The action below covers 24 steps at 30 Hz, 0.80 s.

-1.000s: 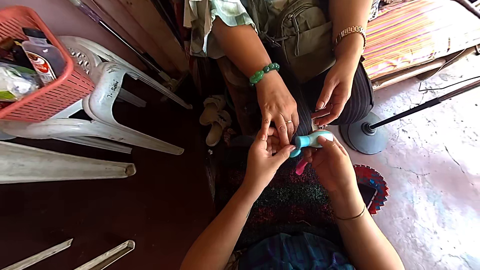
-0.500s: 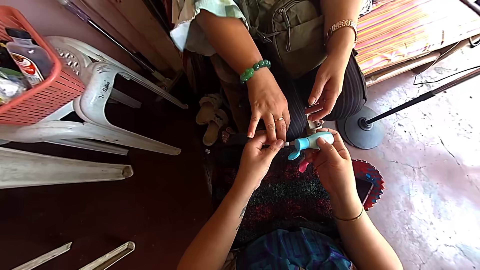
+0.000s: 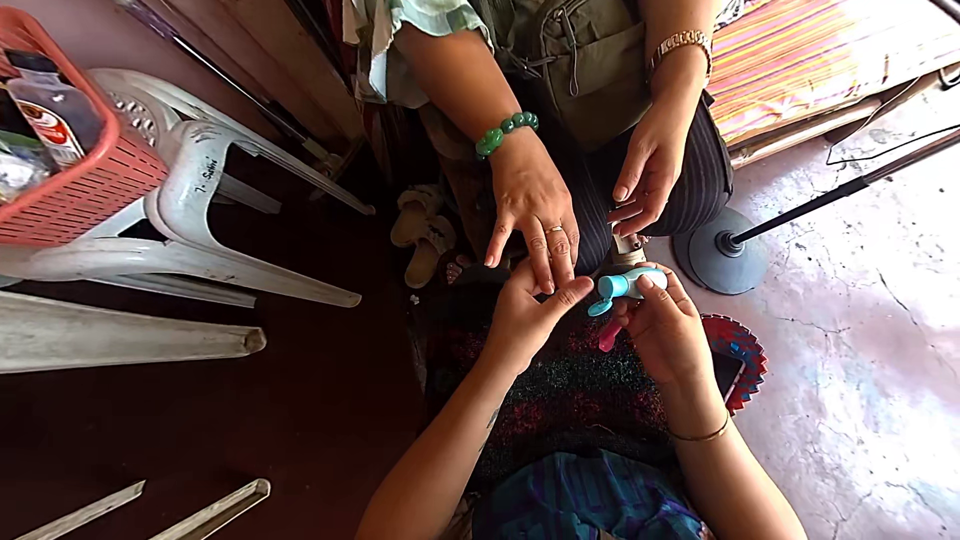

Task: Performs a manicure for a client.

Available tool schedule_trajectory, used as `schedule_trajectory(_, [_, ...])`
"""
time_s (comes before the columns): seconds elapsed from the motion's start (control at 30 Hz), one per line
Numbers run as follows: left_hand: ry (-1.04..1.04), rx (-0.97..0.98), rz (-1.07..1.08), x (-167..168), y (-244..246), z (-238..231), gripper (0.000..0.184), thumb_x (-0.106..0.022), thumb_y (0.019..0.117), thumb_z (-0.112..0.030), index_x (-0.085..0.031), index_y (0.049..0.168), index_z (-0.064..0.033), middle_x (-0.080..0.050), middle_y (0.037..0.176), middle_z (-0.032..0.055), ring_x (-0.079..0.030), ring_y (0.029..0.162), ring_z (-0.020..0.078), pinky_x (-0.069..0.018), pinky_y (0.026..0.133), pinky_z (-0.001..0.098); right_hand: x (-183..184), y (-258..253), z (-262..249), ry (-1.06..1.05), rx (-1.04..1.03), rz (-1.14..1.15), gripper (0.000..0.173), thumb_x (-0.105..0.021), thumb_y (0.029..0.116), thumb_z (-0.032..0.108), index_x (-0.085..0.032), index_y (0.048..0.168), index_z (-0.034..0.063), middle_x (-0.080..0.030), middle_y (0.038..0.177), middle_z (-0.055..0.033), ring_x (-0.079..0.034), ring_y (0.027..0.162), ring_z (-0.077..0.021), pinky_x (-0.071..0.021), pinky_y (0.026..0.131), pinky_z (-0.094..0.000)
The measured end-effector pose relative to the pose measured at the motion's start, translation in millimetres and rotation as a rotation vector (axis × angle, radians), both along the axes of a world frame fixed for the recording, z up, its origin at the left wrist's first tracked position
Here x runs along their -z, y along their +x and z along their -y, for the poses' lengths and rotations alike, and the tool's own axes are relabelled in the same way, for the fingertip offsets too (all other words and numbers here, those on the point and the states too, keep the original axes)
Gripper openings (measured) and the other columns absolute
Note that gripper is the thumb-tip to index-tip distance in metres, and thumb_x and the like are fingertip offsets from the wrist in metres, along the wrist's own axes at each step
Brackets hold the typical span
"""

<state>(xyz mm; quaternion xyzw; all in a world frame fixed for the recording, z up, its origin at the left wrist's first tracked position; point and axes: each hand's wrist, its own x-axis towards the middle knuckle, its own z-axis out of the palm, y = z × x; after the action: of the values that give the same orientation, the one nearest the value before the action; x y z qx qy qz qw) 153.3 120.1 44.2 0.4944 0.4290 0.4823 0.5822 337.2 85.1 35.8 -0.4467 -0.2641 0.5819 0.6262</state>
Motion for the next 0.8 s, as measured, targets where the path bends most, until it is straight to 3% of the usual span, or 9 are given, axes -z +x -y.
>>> schedule_trajectory(0.03, [-0.054,-0.002,0.070,-2.5,3.3,-0.6,0.026,-0.074,0.0930,-0.020,-0.066,0.114,-0.0087,-0.069,0.104,0.0018,-0.066,0.098,0.0112,-0.0553,0.090,0.0301,-2.0,-0.9,-0.5,0.025,0.018,0.026,0.018,-0.048,0.1051,0.010,-0.053,0.123,0.0096,-0.068,0.085,-0.0086,-0.066,0.064,-0.0126,-0.0585,0.062,-0.0258])
schedule_trajectory(0.13, [-0.064,-0.042,0.173,-5.3,11.3,-2.7,0.032,-0.069,0.0951,-0.006,-0.058,0.125,-0.0053,-0.071,0.111,0.0080,-0.069,0.104,0.0167,-0.0568,0.093,0.0334,-8.8,-6.4,-3.9,0.135,0.052,0.182,0.027,-0.058,0.0999,0.009,-0.053,0.126,0.0126,-0.068,0.088,-0.0055,-0.067,0.068,-0.0117,-0.0601,0.066,-0.0268])
schedule_trajectory(0.27, [-0.008,-0.170,0.139,-3.3,24.6,-1.0,0.034,-0.071,0.0934,-0.006,-0.056,0.124,-0.0073,-0.067,0.104,0.0031,-0.066,0.097,0.0099,-0.0566,0.085,0.0276,-8.9,-17.6,-9.3,0.316,0.097,0.481,0.040,-0.067,0.0971,0.011,-0.048,0.132,0.0136,-0.068,0.098,-0.0019,-0.068,0.072,-0.0096,-0.0603,0.065,-0.0250])
schedule_trajectory(0.33, [0.043,-0.209,0.143,1.0,27.9,-0.8,0.034,-0.074,0.0925,-0.007,-0.058,0.122,-0.0071,-0.067,0.103,0.0042,-0.066,0.094,0.0109,-0.0576,0.082,0.0282,-8.8,-17.8,-10.2,0.230,0.069,0.343,0.037,-0.064,0.0993,0.011,-0.048,0.132,0.0132,-0.068,0.095,-0.0045,-0.068,0.070,-0.0118,-0.0609,0.064,-0.0263])
schedule_trajectory(0.43, [0.076,-0.163,0.139,2.8,25.3,-1.7,0.046,-0.077,0.0871,-0.002,-0.052,0.125,-0.0080,-0.065,0.106,0.0068,-0.066,0.098,0.0157,-0.0588,0.085,0.0334,-5.7,-7.1,-11.1,-0.012,-0.037,-0.043,0.020,-0.045,0.1081,0.016,-0.051,0.126,0.0124,-0.066,0.084,-0.0079,-0.064,0.063,-0.0127,-0.0565,0.059,-0.0261])
schedule_trajectory(0.5, [0.048,-0.130,0.191,0.8,23.9,-1.2,0.049,-0.078,0.0861,-0.001,-0.051,0.126,-0.0099,-0.066,0.108,0.0062,-0.066,0.100,0.0156,-0.0580,0.087,0.0332,0.3,2.1,-7.9,-0.102,-0.078,-0.188,0.024,-0.035,0.1116,0.022,-0.053,0.124,0.0118,-0.066,0.082,-0.0088,-0.063,0.061,-0.0127,-0.0555,0.057,-0.0253])
schedule_trajectory(0.63, [-0.080,-0.033,0.257,-2.0,14.7,-4.5,0.034,-0.075,0.0862,0.004,-0.062,0.115,-0.0066,-0.069,0.100,0.0056,-0.068,0.093,0.0144,-0.0589,0.085,0.0321,2.6,11.4,-0.2,-0.167,-0.049,-0.268,0.030,-0.027,0.1133,0.025,-0.052,0.123,0.0097,-0.066,0.085,-0.0095,-0.064,0.061,-0.0126,-0.0561,0.056,-0.0235])
schedule_trajectory(0.73, [0.048,0.199,0.050,11.1,-2.7,-12.5,0.055,-0.070,0.0810,0.011,-0.051,0.130,-0.0045,-0.065,0.122,0.0081,-0.064,0.114,0.0179,-0.0558,0.097,0.0365,2.5,16.8,0.5,-0.141,-0.052,-0.291,0.029,-0.030,0.1128,0.024,-0.052,0.123,0.0087,-0.066,0.085,-0.0102,-0.064,0.061,-0.0130,-0.0570,0.058,-0.0245])
schedule_trajectory(0.8, [0.270,0.154,-0.198,23.1,-5.0,-20.0,0.054,-0.069,0.0824,0.005,-0.051,0.134,0.0029,-0.057,0.132,0.0148,-0.060,0.120,0.0203,-0.0553,0.098,0.0385,1.2,18.5,-1.1,-0.109,-0.068,-0.292,0.025,-0.033,0.1117,0.021,-0.052,0.124,0.0099,-0.067,0.086,-0.0100,-0.066,0.063,-0.0136,-0.0578,0.059,-0.0254])
